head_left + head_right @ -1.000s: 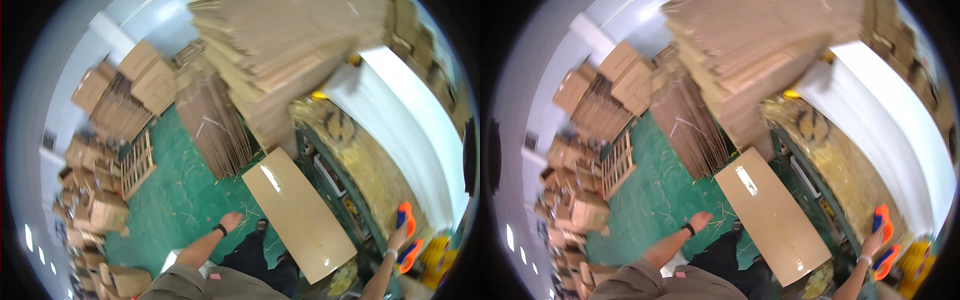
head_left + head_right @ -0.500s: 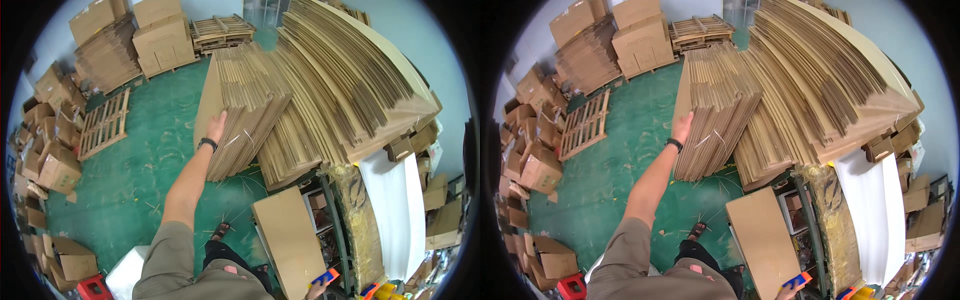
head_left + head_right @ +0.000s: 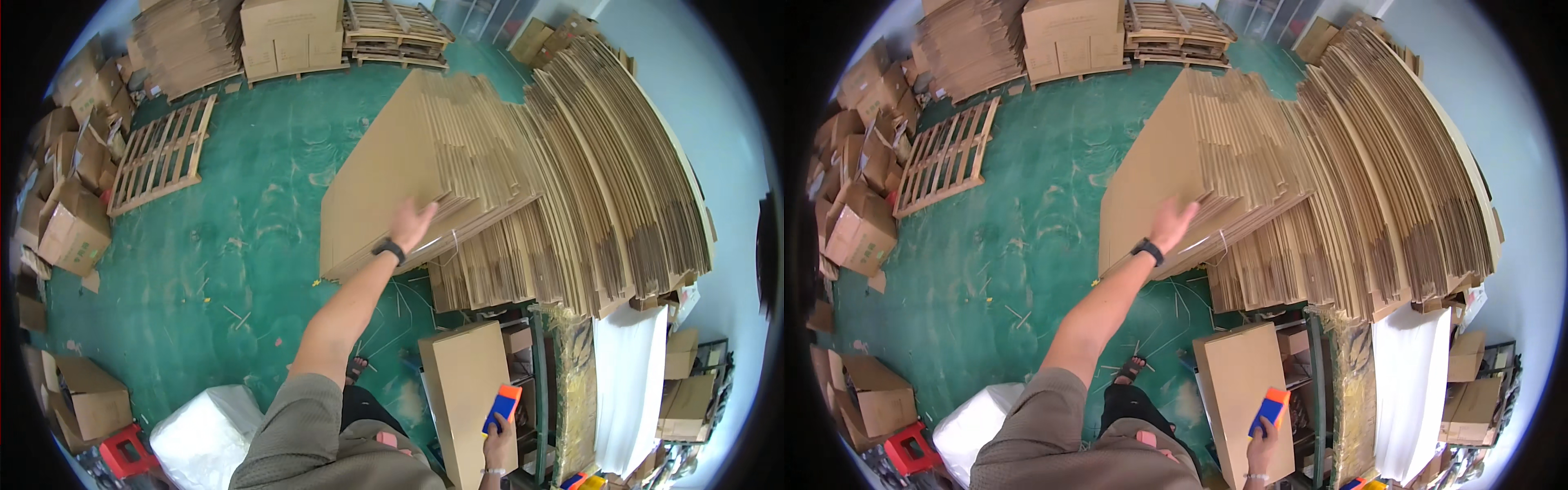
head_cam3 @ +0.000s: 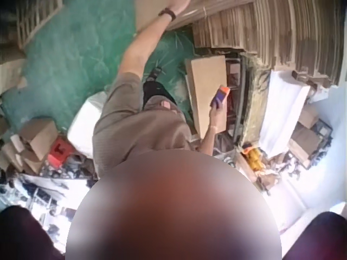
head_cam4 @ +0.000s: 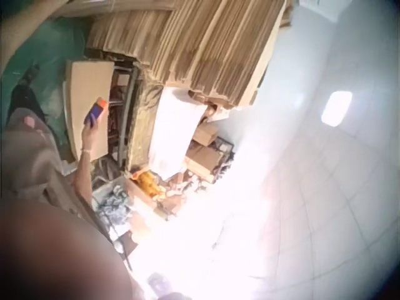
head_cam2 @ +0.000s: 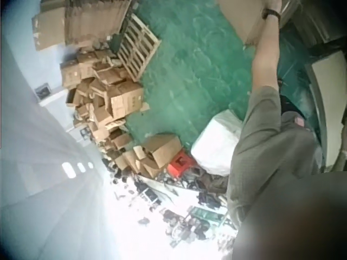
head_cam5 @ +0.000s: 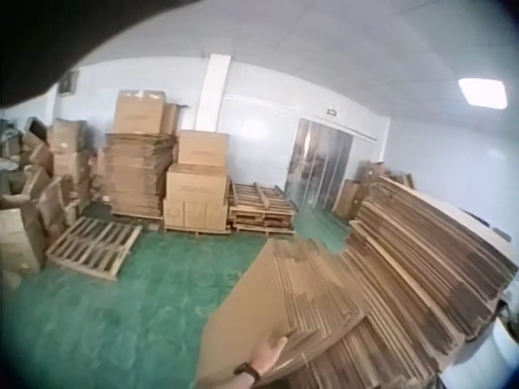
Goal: Packing bicycle seats into plastic bags and organizing them into cardboard boxes for shipping.
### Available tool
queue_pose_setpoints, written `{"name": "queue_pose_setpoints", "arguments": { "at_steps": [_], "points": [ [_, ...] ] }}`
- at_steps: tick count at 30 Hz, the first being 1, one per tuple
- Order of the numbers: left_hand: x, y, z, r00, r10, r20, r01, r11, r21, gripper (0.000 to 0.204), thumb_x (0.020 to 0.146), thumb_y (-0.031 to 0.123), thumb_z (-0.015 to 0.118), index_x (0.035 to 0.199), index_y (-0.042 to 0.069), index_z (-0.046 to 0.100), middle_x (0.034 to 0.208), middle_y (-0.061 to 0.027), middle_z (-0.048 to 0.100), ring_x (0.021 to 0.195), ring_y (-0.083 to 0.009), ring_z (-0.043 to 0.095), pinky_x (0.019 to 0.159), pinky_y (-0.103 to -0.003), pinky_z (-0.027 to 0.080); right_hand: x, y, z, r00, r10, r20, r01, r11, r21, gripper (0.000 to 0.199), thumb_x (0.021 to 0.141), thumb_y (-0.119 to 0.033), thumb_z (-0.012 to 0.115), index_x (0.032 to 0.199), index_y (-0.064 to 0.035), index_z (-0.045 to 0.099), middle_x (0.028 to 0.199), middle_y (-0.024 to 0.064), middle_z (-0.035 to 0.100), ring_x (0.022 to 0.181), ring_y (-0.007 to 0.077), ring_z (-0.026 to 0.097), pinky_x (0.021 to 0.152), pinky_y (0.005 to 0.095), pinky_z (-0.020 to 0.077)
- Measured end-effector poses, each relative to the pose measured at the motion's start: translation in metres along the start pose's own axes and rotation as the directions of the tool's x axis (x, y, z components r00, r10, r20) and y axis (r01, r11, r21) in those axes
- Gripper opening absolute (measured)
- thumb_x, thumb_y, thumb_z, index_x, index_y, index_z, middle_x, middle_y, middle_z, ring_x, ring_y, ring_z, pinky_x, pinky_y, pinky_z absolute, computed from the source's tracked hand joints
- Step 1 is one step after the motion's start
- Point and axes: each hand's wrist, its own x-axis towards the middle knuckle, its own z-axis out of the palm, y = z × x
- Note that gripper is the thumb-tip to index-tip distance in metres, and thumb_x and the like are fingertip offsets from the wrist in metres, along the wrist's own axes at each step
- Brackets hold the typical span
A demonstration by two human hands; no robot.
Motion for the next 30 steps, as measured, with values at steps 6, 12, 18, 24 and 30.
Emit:
{"name": "queue_pose_setpoints", "arguments": {
  "at_steps": [6, 12, 18, 24, 30],
  "points": [
    [0.015, 0.081, -0.005, 0.949, 0.313, 0.028, -0.312, 0.950, -0.024, 0.060, 0.094, 0.047, 0.054, 0.136, 0.004, 0.053, 0.141, -0.0224, 0.050, 0.132, -0.0389, 0.046, 0.107, -0.048, 0.041, -0.004, -0.030, 0.046, 0.992, -0.090, 0.084, 0.081, 0.991, 0.110, 0.028, 0.086, -0.001, 0.060, 0.113, 0.0008, 0.069, 0.109, 0.0203, 0.068, 0.101, 0.0314, 0.065, 0.092, 0.0378, 0.0505],
    [0.030, 0.055, -0.008, 0.797, 0.493, 0.348, -0.601, 0.699, 0.388, 0.047, 0.098, 0.032, 0.051, 0.139, 0.008, 0.050, 0.150, -0.0178, 0.042, 0.123, -0.0373, 0.055, 0.103, -0.047, 0.046, -0.039, -0.070, 0.048, 0.983, -0.147, 0.112, 0.145, 0.989, 0.018, 0.026, 0.085, -0.002, 0.061, 0.109, 0.0001, 0.071, 0.102, 0.0202, 0.068, 0.096, 0.0324, 0.066, 0.089, 0.0379, 0.0520],
    [0.005, 0.055, -0.032, 0.782, 0.572, 0.246, -0.622, 0.697, 0.357, 0.040, 0.095, 0.027, 0.057, 0.131, 0.010, 0.054, 0.141, -0.0128, 0.050, 0.104, -0.0346, 0.063, 0.092, -0.048, 0.051, -0.056, -0.058, 0.040, 0.999, 0.037, 0.001, -0.037, 0.992, 0.122, 0.030, 0.083, -0.003, 0.060, 0.111, 0.0027, 0.069, 0.106, 0.0187, 0.069, 0.100, 0.0276, 0.065, 0.091, 0.0353, 0.0509],
    [-0.029, 0.032, -0.060, 0.824, 0.559, 0.095, -0.561, 0.782, 0.270, 0.047, 0.083, 0.015, 0.062, 0.128, 0.005, 0.053, 0.133, -0.0160, 0.052, 0.102, -0.0374, 0.061, 0.090, -0.048, 0.051, -0.061, -0.065, 0.048, 0.998, 0.049, -0.025, -0.042, 0.973, 0.228, 0.026, 0.085, -0.003, 0.062, 0.109, 0.0015, 0.070, 0.102, 0.0181, 0.068, 0.095, 0.0292, 0.066, 0.088, 0.0365, 0.0512],
    [-0.264, 0.002, -0.112, 0.886, 0.423, 0.191, -0.456, 0.869, 0.191, 0.074, 0.075, 0.019, 0.070, 0.142, 0.003, 0.041, 0.136, -0.0245, 0.047, 0.114, -0.0444, 0.055, 0.093, -0.049, 0.050, -0.032, -0.106, 0.044, 0.995, -0.068, 0.079, 0.044, 0.962, 0.268, 0.037, 0.090, -0.026, 0.066, 0.117, -0.0008, 0.070, 0.102, 0.0205, 0.067, 0.101, 0.0333, 0.065, 0.091, 0.0381, 0.0498]
  ]
}}
